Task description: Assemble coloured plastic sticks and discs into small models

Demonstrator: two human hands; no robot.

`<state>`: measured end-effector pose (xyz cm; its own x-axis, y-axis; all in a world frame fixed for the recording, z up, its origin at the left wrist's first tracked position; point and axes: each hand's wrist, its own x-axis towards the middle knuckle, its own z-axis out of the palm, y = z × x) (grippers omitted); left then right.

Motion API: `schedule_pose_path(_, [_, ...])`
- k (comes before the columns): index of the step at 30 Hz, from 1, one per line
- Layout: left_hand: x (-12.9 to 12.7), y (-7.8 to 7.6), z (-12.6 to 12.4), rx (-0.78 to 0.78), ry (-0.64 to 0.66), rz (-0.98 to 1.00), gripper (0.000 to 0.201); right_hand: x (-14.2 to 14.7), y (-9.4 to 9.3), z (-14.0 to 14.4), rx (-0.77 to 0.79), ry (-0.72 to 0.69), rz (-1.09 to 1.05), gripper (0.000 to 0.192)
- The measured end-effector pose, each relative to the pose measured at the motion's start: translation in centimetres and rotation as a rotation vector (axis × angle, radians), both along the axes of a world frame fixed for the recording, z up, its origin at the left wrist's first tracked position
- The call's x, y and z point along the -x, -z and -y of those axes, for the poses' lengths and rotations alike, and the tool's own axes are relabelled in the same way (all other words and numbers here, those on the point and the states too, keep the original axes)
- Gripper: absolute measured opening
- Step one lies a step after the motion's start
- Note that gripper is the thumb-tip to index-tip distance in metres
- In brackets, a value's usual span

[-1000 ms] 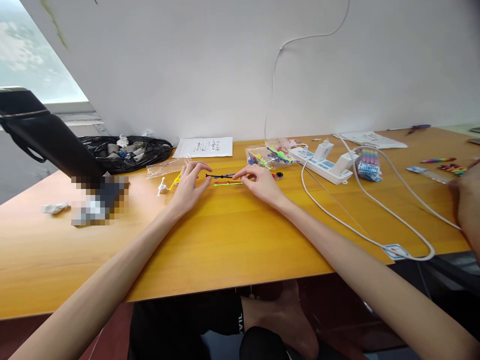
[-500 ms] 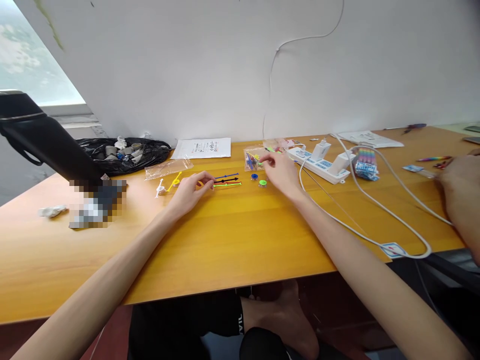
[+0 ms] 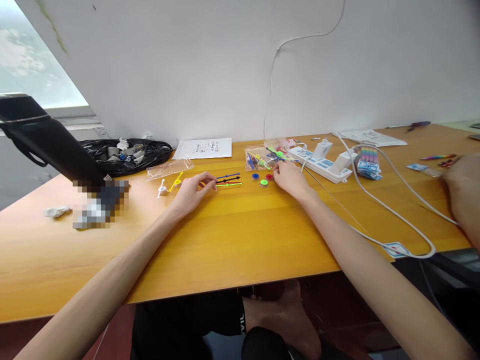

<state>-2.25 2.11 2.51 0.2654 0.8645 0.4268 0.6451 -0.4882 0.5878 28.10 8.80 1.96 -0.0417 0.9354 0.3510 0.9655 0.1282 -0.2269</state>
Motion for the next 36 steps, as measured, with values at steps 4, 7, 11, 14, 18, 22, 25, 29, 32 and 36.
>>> schedule_pose_path(4, [0.0, 0.1, -0.1, 0.019, -0.007, 0.034, 0.022, 0.1, 0.2, 0.0, -0.001, 0.003, -0.057, 0.026])
schedule_pose_path(7, [0.1, 0.2, -0.2, 0.028, -0.014, 0.057, 0.022, 0.2, 0.1, 0.1, -0.051, 0.003, -0.085, 0.024])
schedule_pose_path(11, [0.1, 0.3, -0.2, 0.025, -0.01, 0.091, 0.022, 0.4, -0.9, 0.1, -0.181, -0.047, -0.173, 0.025])
schedule_pose_path(14, [0.1, 0.5, -0.4, 0.062, -0.002, 0.14, 0.022, 1.4, -1.8, 0.5, -0.124, -0.243, -0.374, 0.023])
schedule_pose_path(18, [0.0, 1.0, -0.7, 0.138, 0.033, 0.248, 0.026, 4.4, -1.6, 2.3, 0.171, -0.601, -0.529, 0.021])
schedule_pose_path(22, [0.0, 1.4, -1.0, 0.188, 0.083, 0.322, 0.028, 7.4, 0.2, 4.1, 0.261, -0.833, -0.469, 0.019])
schedule_pose_path(25, [-0.3, 1.4, -0.8, 0.211, 0.119, 0.325, 0.028, 8.4, 1.1, 4.4, 0.253, -0.829, -0.547, 0.018])
schedule_pose_path(29, [-1.0, 1.2, -0.2, 0.248, 0.213, 0.313, 0.028, 8.8, 1.4, 3.8, 0.348, -0.77, -0.892, 0.026])
schedule_pose_path(32, [-1.4, 0.9, 0.3, 0.266, 0.259, 0.303, 0.028, 8.7, 1.4, 3.3, 0.347, -0.733, -1.052, 0.025])
schedule_pose_path(36, [-1.2, 0.4, 0.7, 0.247, 0.271, 0.14, 0.033, 8.4, 1.1, 2.8, 0.276, -0.705, -1.137, 0.028])
